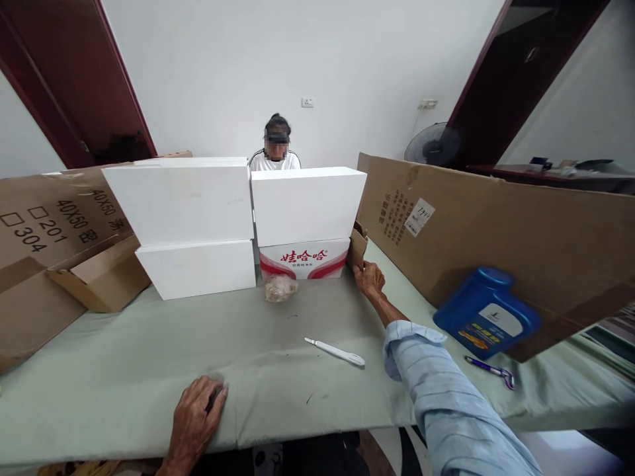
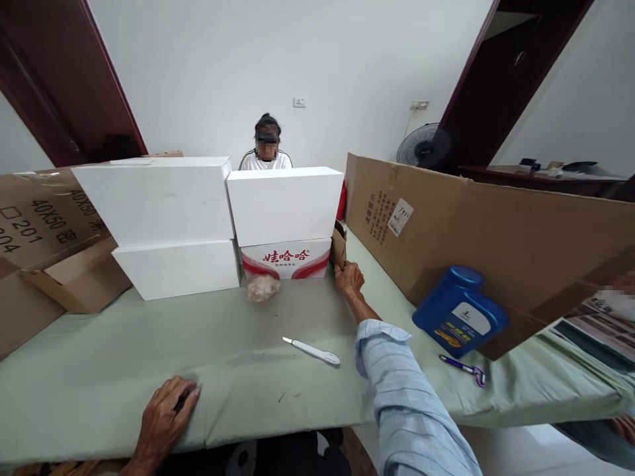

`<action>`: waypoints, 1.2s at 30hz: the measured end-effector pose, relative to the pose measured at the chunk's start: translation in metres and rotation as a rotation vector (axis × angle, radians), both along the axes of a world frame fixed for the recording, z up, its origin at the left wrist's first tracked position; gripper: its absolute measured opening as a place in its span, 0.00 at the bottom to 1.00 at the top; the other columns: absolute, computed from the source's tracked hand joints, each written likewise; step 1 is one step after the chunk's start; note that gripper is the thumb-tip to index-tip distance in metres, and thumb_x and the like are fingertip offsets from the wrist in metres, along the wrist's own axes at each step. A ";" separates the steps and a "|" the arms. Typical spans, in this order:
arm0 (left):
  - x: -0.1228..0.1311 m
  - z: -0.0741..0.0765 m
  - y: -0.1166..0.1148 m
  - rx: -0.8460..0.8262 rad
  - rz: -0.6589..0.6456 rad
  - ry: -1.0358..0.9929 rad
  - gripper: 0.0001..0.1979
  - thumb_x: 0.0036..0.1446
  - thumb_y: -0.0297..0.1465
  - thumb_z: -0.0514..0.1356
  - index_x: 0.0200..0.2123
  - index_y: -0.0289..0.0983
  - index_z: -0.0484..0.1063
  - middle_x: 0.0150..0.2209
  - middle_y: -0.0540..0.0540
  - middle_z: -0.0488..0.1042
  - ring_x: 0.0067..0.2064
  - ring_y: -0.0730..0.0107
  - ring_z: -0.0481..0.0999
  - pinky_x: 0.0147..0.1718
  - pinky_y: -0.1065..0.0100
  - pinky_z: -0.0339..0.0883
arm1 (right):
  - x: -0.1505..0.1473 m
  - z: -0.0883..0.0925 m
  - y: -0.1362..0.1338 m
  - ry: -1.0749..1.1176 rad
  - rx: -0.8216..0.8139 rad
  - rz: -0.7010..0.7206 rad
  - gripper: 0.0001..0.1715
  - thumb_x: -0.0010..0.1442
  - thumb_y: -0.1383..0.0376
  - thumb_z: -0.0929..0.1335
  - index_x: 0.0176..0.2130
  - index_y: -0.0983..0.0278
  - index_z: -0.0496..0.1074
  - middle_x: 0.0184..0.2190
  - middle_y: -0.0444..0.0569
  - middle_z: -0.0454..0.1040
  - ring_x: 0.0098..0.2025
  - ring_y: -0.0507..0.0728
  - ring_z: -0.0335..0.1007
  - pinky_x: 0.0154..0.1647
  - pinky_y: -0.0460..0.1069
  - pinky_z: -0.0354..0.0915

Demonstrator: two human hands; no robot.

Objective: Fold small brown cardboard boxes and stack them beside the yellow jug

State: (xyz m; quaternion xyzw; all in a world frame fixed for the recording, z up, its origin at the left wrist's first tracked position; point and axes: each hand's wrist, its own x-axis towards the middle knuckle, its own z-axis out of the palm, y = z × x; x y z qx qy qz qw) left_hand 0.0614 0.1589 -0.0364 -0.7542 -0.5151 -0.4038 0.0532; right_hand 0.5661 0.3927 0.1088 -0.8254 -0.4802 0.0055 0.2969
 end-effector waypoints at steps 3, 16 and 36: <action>0.000 0.000 0.000 -0.012 -0.003 0.007 0.15 0.75 0.41 0.56 0.37 0.43 0.78 0.33 0.48 0.78 0.36 0.62 0.78 0.38 0.63 0.68 | 0.008 -0.002 -0.002 0.004 -0.012 -0.010 0.31 0.69 0.53 0.66 0.65 0.64 0.74 0.60 0.63 0.75 0.58 0.68 0.74 0.52 0.54 0.65; 0.000 -0.005 0.000 -0.024 0.001 0.018 0.16 0.75 0.42 0.55 0.38 0.43 0.78 0.33 0.48 0.77 0.37 0.61 0.77 0.40 0.62 0.68 | 0.004 -0.004 0.009 0.049 -0.053 0.104 0.24 0.71 0.57 0.64 0.59 0.64 0.77 0.54 0.61 0.81 0.56 0.66 0.76 0.53 0.53 0.67; 0.000 -0.006 0.001 -0.042 0.014 0.033 0.17 0.76 0.43 0.54 0.38 0.43 0.77 0.35 0.47 0.78 0.38 0.60 0.78 0.40 0.61 0.68 | 0.019 -0.008 0.000 0.057 -0.109 0.063 0.34 0.69 0.52 0.66 0.67 0.65 0.70 0.62 0.62 0.76 0.62 0.70 0.74 0.56 0.56 0.69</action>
